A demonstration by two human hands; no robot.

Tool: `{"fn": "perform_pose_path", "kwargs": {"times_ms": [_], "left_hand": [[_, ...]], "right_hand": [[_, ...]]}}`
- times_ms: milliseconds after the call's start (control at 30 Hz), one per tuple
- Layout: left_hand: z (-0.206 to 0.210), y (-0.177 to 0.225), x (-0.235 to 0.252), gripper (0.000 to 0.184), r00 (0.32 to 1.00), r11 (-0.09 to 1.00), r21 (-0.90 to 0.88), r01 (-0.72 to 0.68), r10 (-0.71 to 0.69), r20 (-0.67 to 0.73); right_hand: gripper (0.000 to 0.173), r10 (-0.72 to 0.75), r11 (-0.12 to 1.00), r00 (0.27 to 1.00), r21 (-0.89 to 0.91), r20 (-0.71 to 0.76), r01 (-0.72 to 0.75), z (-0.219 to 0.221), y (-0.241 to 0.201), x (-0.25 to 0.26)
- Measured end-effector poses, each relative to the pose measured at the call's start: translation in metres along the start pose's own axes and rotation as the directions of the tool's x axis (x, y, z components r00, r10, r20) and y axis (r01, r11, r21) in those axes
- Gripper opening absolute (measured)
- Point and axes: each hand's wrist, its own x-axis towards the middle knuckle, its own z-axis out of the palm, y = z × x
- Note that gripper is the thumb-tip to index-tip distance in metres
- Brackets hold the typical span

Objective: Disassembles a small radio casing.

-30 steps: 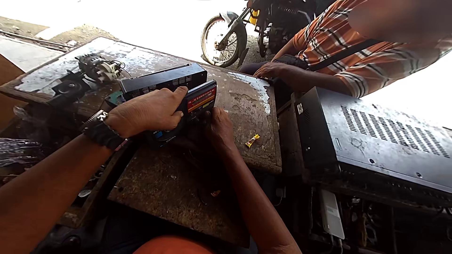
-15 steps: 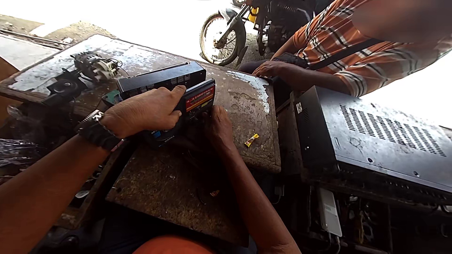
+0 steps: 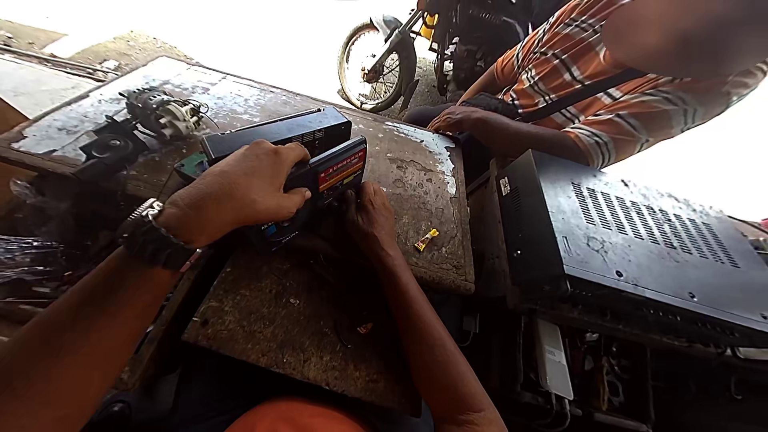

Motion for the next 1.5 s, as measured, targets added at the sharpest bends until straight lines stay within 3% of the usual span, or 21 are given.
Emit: {"fn": "perform_pose_path", "kwargs": {"times_ms": [133,300,400,500,633,833,1033,1233,1367,1433,1500], "left_hand": [[0.0,-0.007,-0.038,0.034,0.98,0.997,-0.08,-0.023,0.007,-0.199],[0.043,-0.013,-0.063,0.045,0.892,0.961,-0.267,-0.07,-0.059,-0.448],[0.063,-0.02,-0.062,0.036,0.824,0.916,-0.372,-0.15,-0.092,-0.559],[0.069,-0.023,-0.057,0.028,0.782,0.877,-0.43,-0.216,-0.108,-0.613],[0.067,-0.028,-0.05,0.025,0.754,0.892,-0.37,-0.259,-0.053,-0.654],[0.062,-0.033,-0.046,0.027,0.726,0.946,-0.228,-0.23,0.011,-0.687],[0.064,-0.041,-0.042,0.029,0.671,0.977,-0.09,-0.194,0.066,-0.738],[0.06,-0.046,-0.033,0.036,0.712,0.962,-0.096,-0.255,0.12,-0.691],[0.059,-0.047,-0.031,0.039,0.736,0.958,-0.1,-0.268,0.137,-0.662],[0.057,-0.048,-0.03,0.04,0.749,0.957,-0.11,-0.269,0.136,-0.648],[0.056,-0.051,-0.029,0.04,0.76,0.956,-0.12,-0.267,0.133,-0.636]], "right_hand": [[0.034,0.017,1.0,1.0,0.018,0.023,-0.017,-0.008,-0.004,-0.004],[0.035,0.053,0.998,0.997,-0.025,-0.05,-0.055,-0.008,-0.006,-0.003],[0.03,-0.075,0.996,0.981,-0.057,-0.178,0.065,-0.007,-0.012,-0.01],[0.038,-0.217,0.976,0.96,-0.074,-0.176,0.206,-0.002,-0.016,-0.015],[0.038,-0.259,0.963,0.962,-0.103,-0.085,0.25,0.0,-0.017,-0.016],[0.024,-0.309,0.95,0.941,-0.09,-0.137,0.299,0.002,-0.016,-0.016],[0.024,-0.324,0.945,0.938,-0.088,-0.121,0.315,0.0,-0.015,-0.016],[0.028,-0.308,0.949,0.949,-0.097,-0.063,0.301,-0.019,-0.015,-0.011],[0.02,-0.36,0.932,0.912,-0.037,-0.199,0.36,-0.074,-0.051,0.033],[0.019,-0.438,0.898,0.893,-0.008,-0.107,0.44,-0.093,-0.079,0.071],[0.02,-0.531,0.847,0.844,0.022,0.075,0.531,-0.092,-0.106,0.11]]}}
